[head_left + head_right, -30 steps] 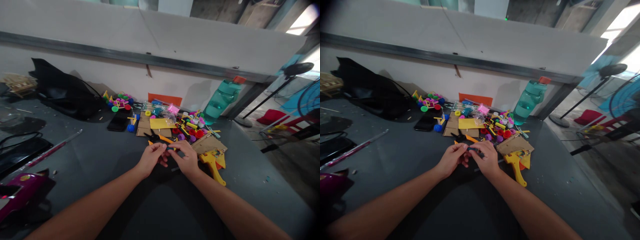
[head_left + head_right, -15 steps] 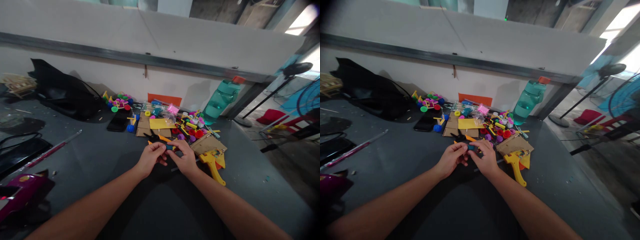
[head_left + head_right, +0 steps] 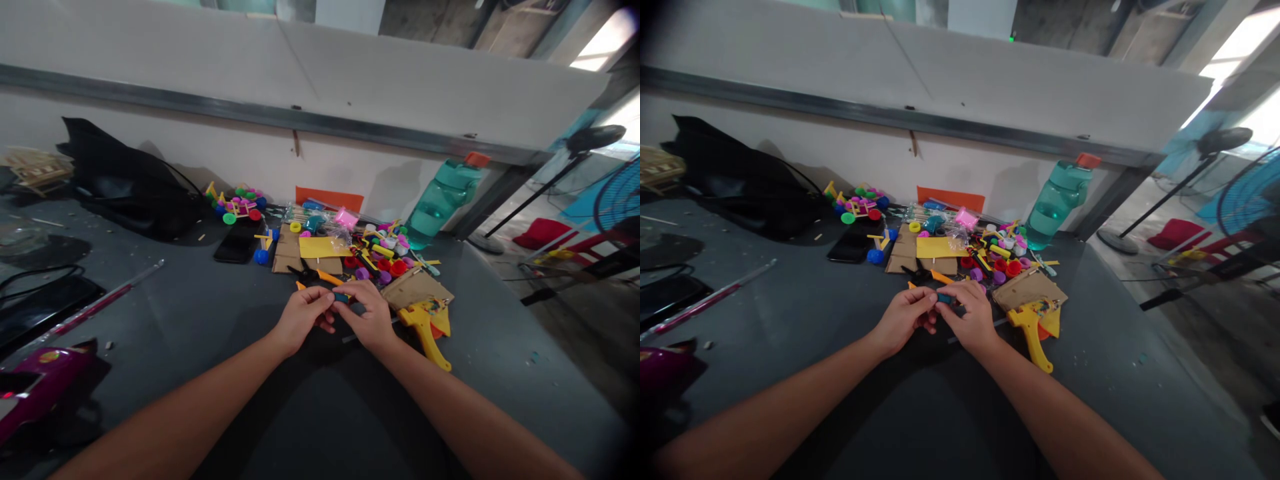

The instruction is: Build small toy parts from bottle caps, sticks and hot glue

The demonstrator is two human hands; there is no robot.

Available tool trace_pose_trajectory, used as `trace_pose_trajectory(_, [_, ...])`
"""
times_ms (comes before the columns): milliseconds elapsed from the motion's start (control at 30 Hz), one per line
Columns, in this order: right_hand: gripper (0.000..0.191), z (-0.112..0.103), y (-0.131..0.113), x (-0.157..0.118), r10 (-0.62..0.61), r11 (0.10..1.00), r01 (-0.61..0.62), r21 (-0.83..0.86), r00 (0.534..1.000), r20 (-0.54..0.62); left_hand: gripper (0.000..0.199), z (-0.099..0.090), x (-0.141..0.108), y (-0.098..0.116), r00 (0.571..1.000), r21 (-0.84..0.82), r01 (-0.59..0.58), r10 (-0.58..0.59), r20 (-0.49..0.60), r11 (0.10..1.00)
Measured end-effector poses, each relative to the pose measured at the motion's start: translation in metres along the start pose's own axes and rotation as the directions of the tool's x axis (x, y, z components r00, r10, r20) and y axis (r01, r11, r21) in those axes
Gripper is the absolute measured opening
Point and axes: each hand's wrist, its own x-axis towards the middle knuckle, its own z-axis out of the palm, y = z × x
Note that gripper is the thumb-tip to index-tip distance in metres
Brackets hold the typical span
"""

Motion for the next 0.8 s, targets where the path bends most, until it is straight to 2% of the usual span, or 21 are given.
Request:
trace_pose_trajectory(400, [0.015,-0.0002,0.0004,0.0002,0.017,1.000,-0.018,0.020,0.999,0.037,0.022,-0.0004,0.0007,-0.0003,1.000,-0.002,0.012,-0.012,0.002,1.000])
trace_pose_trajectory(633, [0.014,-0.0001,0.0018,-0.0006,0.068,0.997,-0.068,0.044,0.998,-0.006,0.026,-0.0012,0.0009,0.0002,1.000,-0.049,0.019,-0.020,-0.009,0.999])
trace_pose_trajectory(800, [0.013,-0.0001,0.0009,-0.0022,0.056,0.997,-0.056,0.043,0.998,-0.003,0.025,-0.0023,0.0015,-0.0009,1.000,-0.024,0.021,-0.021,0.000,0.999])
